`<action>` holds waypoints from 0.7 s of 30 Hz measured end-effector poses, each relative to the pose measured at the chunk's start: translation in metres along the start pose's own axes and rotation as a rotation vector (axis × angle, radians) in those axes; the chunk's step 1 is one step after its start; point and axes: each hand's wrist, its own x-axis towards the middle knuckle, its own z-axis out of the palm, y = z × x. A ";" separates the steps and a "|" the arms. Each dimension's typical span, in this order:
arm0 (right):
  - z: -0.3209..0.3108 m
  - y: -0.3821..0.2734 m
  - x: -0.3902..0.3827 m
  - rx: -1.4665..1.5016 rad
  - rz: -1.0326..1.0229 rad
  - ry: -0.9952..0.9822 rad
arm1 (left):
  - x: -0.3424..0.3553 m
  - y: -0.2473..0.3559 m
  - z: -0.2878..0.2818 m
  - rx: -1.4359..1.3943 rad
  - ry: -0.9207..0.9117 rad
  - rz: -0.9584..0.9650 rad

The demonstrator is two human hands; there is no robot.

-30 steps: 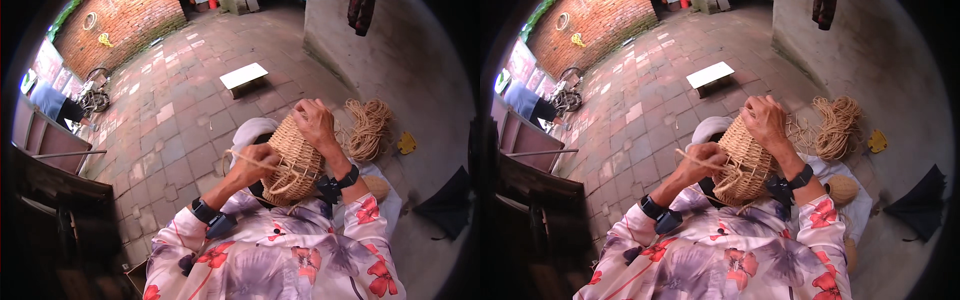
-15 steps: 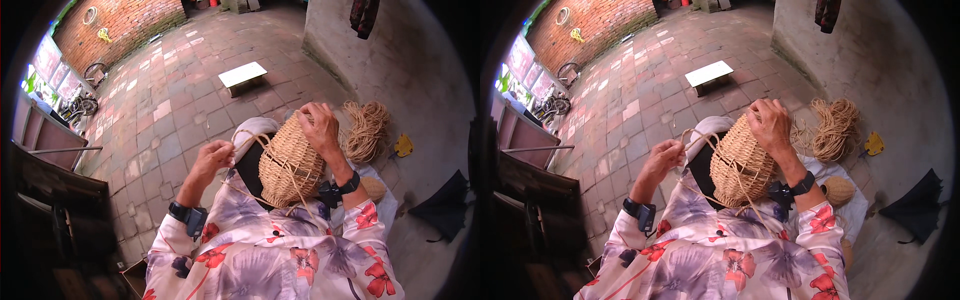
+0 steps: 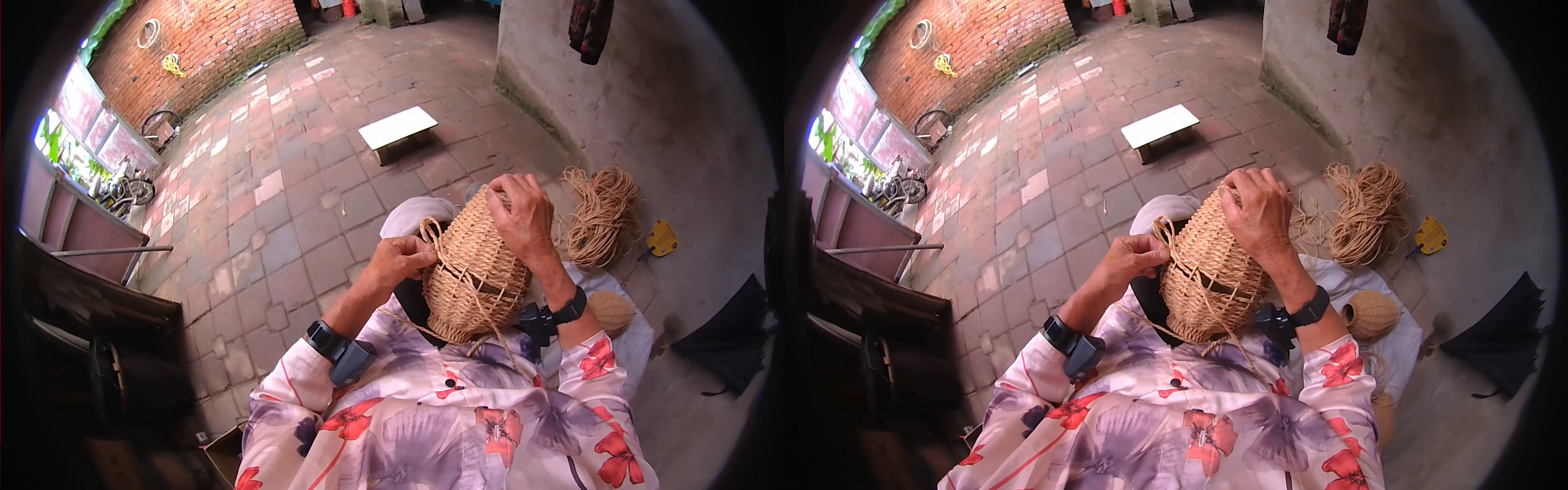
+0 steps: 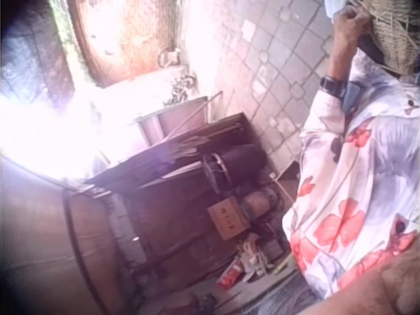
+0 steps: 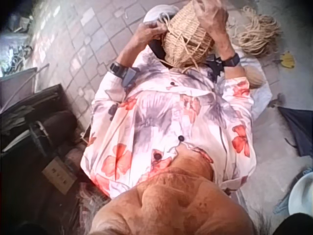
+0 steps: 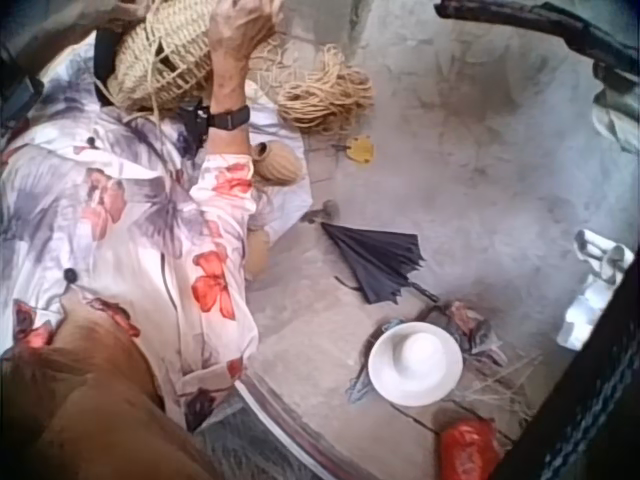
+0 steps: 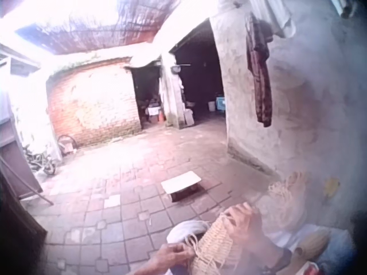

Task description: The recorder is weaving a basket using long strands of straw or fiber.

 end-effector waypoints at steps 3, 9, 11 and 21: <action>-0.001 -0.001 0.000 -0.009 -0.014 0.008 | 0.003 -0.002 0.003 0.099 0.031 0.073; 0.000 0.000 -0.002 -0.006 -0.030 0.023 | 0.004 0.025 0.021 0.496 0.174 0.013; -0.001 -0.002 -0.002 -0.011 -0.023 0.014 | 0.005 0.021 0.028 0.598 0.176 0.115; -0.006 -0.011 0.018 0.123 0.151 -0.079 | -0.023 0.021 0.033 0.683 0.164 0.416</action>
